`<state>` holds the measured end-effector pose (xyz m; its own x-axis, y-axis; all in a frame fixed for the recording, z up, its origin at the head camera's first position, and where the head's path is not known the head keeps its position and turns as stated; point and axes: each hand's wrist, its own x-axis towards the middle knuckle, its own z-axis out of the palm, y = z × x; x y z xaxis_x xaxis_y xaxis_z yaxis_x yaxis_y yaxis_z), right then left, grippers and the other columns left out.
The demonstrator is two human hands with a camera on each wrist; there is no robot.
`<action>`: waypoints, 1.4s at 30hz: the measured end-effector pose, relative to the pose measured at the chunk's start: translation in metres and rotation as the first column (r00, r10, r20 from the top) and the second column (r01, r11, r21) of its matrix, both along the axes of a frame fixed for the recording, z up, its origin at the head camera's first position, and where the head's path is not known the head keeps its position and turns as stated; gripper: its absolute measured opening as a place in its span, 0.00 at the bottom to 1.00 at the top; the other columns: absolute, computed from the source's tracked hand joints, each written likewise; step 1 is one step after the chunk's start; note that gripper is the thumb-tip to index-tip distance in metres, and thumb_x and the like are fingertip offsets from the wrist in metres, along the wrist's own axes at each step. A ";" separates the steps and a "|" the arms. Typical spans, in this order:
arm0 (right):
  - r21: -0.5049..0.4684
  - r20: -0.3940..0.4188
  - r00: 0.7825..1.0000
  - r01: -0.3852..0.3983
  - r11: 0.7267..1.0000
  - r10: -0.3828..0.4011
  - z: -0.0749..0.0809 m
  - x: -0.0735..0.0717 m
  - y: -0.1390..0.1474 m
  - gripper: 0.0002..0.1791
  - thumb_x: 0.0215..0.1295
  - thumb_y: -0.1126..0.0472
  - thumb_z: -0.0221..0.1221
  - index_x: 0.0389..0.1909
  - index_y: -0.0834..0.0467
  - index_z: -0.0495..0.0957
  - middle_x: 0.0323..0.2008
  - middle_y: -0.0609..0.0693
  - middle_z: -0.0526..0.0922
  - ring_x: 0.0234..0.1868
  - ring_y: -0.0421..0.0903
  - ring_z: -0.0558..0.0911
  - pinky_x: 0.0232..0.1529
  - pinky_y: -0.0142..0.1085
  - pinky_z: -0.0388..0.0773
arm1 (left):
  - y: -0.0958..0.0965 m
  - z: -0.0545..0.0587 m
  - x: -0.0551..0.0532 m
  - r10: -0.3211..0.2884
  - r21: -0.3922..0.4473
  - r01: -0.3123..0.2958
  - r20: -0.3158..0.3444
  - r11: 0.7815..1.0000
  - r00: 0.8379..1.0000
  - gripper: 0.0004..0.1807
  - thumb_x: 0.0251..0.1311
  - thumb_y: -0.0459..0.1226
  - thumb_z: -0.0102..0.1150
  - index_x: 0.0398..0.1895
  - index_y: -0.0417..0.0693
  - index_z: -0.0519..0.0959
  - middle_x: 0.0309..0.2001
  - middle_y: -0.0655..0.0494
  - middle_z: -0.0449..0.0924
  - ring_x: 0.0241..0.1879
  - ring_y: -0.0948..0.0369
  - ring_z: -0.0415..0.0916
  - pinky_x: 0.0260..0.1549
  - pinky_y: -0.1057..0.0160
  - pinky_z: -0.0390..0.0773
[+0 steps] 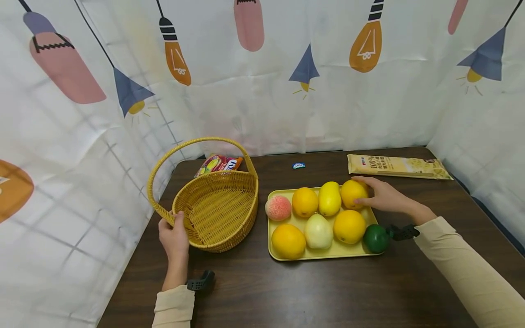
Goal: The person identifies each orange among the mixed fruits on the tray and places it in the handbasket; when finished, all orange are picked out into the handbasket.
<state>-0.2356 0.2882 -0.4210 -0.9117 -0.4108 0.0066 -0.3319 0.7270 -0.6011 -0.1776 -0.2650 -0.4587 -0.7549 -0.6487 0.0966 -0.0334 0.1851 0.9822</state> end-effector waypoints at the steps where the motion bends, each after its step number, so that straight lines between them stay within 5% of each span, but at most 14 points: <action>1: -0.025 0.014 1.000 0.001 1.000 0.000 -0.002 0.000 0.002 0.43 0.63 0.49 0.64 0.73 0.62 0.57 0.67 0.67 0.64 0.59 0.62 0.72 0.55 0.57 0.71 | 0.000 -0.001 0.000 -0.006 0.020 0.006 0.006 1.000 1.000 0.26 0.68 0.50 0.52 0.59 0.39 0.71 0.52 0.59 0.67 0.43 0.63 0.66 0.43 0.61 0.66; 8: -0.140 0.047 0.999 0.009 0.990 -0.003 -0.014 -0.003 0.008 0.45 0.60 0.55 0.68 0.73 0.60 0.56 0.63 0.66 0.68 0.55 0.58 0.74 0.51 0.54 0.75 | -0.003 -0.005 -0.005 -0.019 0.052 0.022 -0.048 0.998 0.999 0.22 0.66 0.47 0.56 0.52 0.38 0.70 0.50 0.56 0.67 0.41 0.64 0.66 0.39 0.65 0.67; 18: -0.157 0.047 0.999 0.029 0.987 -0.022 -0.023 -0.007 0.010 0.44 0.61 0.55 0.67 0.72 0.61 0.54 0.59 0.64 0.70 0.51 0.56 0.75 0.44 0.42 0.77 | -0.005 -0.009 -0.009 -0.039 0.036 0.043 -0.096 0.998 0.995 0.16 0.65 0.40 0.57 0.45 0.34 0.69 0.54 0.48 0.66 0.40 0.64 0.66 0.38 0.64 0.66; 26: -0.081 -0.021 0.999 0.035 0.996 -0.037 -0.026 -0.003 0.008 0.46 0.60 0.49 0.67 0.73 0.60 0.55 0.62 0.63 0.69 0.49 0.55 0.76 0.46 0.49 0.75 | -0.008 -0.010 -0.008 -0.048 -0.012 0.047 -0.129 0.999 0.990 0.12 0.65 0.37 0.57 0.37 0.36 0.68 0.56 0.45 0.66 0.41 0.64 0.66 0.39 0.64 0.65; 33: -0.067 -0.096 0.995 0.035 0.997 -0.041 -0.008 0.002 0.002 0.47 0.59 0.46 0.68 0.74 0.56 0.56 0.66 0.60 0.66 0.51 0.53 0.75 0.47 0.48 0.75 | -0.011 -0.010 -0.006 -0.063 -0.021 0.061 -0.141 0.998 0.988 0.12 0.66 0.38 0.57 0.37 0.37 0.68 0.55 0.46 0.66 0.41 0.64 0.67 0.37 0.68 0.67; 39: -0.151 -0.102 0.984 0.127 0.980 -0.143 0.011 0.010 -0.009 0.45 0.62 0.50 0.65 0.75 0.56 0.54 0.61 0.61 0.70 0.50 0.55 0.75 0.41 0.36 0.77 | -0.011 -0.012 -0.006 -0.079 0.001 0.081 -0.162 0.997 0.984 0.11 0.65 0.35 0.57 0.35 0.37 0.68 0.57 0.46 0.67 0.44 0.65 0.68 0.38 0.69 0.67; 42: -0.176 -0.095 0.976 0.176 0.968 -0.195 0.015 0.015 -0.019 0.44 0.63 0.49 0.64 0.75 0.56 0.54 0.60 0.62 0.69 0.49 0.55 0.74 0.40 0.37 0.77 | -0.011 -0.013 -0.007 -0.082 -0.003 0.082 -0.158 0.997 0.984 0.11 0.65 0.36 0.57 0.35 0.36 0.68 0.57 0.47 0.66 0.43 0.64 0.67 0.37 0.69 0.67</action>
<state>-0.2209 0.2696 -0.4062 -0.9616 -0.2191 0.1653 -0.2717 0.6752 -0.6857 -0.1850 -0.2761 -0.4713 -0.7811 -0.5856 0.2166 0.1370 0.1777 0.9745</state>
